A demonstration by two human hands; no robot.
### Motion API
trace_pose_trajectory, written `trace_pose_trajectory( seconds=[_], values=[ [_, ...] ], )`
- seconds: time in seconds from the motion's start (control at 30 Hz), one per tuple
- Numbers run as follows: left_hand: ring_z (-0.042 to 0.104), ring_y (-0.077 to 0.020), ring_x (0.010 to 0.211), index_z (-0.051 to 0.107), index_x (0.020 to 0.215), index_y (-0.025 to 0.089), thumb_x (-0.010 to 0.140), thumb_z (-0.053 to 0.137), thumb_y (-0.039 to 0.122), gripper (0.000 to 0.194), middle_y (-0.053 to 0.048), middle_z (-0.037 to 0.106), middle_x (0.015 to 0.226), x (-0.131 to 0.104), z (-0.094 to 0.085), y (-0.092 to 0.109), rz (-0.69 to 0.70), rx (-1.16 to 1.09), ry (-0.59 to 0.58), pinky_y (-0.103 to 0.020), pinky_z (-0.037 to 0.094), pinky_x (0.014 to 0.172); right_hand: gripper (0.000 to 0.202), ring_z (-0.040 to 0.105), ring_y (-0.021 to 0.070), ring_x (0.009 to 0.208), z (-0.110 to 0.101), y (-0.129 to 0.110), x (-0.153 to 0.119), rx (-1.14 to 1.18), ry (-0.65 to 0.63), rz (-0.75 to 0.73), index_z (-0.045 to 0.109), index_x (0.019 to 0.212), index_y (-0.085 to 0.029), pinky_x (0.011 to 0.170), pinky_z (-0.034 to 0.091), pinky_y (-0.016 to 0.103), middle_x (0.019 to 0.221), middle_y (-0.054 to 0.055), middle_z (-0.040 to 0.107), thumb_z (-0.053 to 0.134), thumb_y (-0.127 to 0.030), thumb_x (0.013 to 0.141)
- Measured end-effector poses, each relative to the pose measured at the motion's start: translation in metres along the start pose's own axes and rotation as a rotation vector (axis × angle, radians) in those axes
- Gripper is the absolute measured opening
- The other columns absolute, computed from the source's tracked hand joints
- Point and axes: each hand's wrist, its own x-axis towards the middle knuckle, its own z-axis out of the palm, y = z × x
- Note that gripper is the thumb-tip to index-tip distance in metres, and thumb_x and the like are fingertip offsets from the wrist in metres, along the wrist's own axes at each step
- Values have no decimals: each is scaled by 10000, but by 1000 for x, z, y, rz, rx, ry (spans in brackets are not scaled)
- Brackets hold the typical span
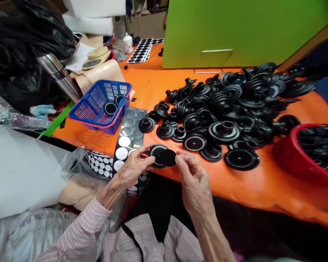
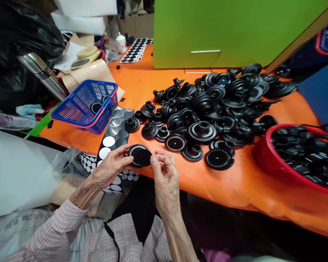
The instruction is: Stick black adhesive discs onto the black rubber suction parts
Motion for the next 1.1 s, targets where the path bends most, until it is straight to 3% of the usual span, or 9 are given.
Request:
trace_pose_trajectory(
  seconds=[0.23, 0.67, 0.97, 1.1],
  values=[
    [669, -160, 850, 662, 1134, 159, 647, 674, 140, 488, -47, 653, 971, -4, -1, -2, -19, 13, 6, -252, 549, 717, 296, 572, 194, 919, 14, 3, -7, -22, 5, 11, 637, 735, -187, 827, 469, 347, 988, 59, 567, 651, -483, 747],
    [658, -136, 861, 662, 1182, 193, 687, 670, 157, 496, -35, 691, 948, -3, -3, -6, -42, 52, 11, -225, 520, 742, 264, 556, 191, 930, 19, 8, -7, -70, 41, -16, 617, 706, -188, 803, 483, 331, 988, 61, 548, 623, -447, 758],
    [663, -181, 876, 681, 1079, 162, 710, 720, 249, 381, -66, 680, 1031, -2, -4, -9, 9, -12, 4, -333, 570, 770, 227, 559, 165, 834, 24, 15, -10, -158, 82, -93, 571, 750, -195, 730, 498, 315, 931, 39, 535, 582, -413, 814],
    [658, -194, 859, 660, 1024, 146, 684, 759, 278, 377, -65, 648, 1005, -1, -4, -10, 16, -33, 54, -358, 588, 721, 211, 564, 167, 836, 26, 20, -12, -195, 78, -136, 556, 777, -196, 725, 503, 322, 935, 41, 534, 564, -398, 841]
  ],
)
